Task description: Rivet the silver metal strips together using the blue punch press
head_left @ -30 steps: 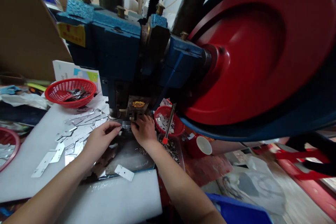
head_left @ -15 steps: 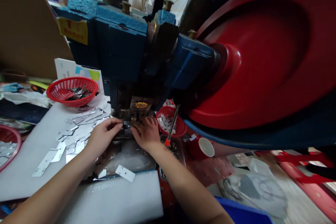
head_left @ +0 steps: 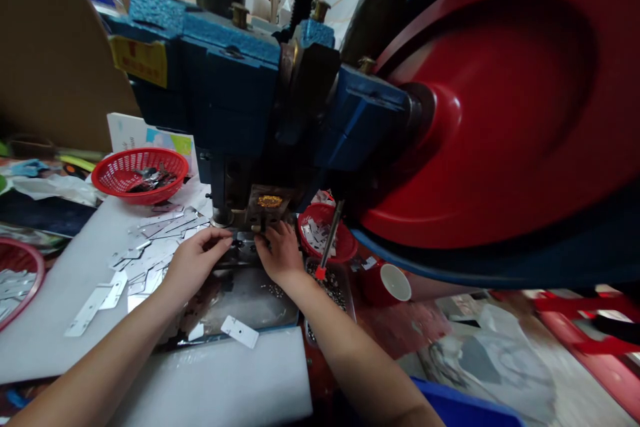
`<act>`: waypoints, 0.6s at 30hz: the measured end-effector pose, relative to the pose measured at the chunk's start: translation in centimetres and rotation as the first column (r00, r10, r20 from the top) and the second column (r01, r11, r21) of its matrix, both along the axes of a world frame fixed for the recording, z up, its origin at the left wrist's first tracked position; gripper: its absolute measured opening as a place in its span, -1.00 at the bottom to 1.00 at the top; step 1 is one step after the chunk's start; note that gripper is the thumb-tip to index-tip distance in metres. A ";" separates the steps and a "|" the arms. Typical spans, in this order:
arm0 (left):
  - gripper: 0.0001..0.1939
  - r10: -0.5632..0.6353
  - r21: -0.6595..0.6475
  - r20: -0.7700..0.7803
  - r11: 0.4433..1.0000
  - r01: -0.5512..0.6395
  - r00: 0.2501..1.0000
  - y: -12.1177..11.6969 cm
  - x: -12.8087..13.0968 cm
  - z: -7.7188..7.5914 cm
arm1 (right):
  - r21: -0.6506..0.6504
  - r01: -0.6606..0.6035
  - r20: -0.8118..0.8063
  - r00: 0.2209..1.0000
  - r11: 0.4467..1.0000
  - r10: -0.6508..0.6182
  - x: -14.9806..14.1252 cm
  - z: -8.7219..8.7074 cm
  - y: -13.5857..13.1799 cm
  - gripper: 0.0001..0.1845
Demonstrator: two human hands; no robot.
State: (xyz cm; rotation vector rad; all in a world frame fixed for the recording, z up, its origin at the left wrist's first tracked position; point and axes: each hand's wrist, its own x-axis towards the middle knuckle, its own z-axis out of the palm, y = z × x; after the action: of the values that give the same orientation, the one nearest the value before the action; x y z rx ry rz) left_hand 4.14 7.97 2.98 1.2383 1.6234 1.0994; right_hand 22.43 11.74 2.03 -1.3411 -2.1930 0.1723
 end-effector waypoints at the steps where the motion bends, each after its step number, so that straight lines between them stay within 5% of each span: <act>1: -0.59 -0.001 0.001 -0.005 1.000 0.001 1.000 0.0 0.0 0.0 | 0.000 0.001 0.009 1.000 1.000 -0.001 0.0 0.1 0.1 -0.78; 18: -0.61 -0.004 -0.014 0.002 1.000 0.004 1.000 -0.2 0.0 -0.4 | -0.089 0.037 -0.069 0.997 0.995 -0.044 -0.9 0.2 0.4 -0.81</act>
State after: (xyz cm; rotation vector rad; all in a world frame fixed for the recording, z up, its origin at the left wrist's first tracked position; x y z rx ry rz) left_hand 4.12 7.77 2.60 1.2307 1.6240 1.0852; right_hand 21.56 12.17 2.27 -1.4044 -2.1194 0.2993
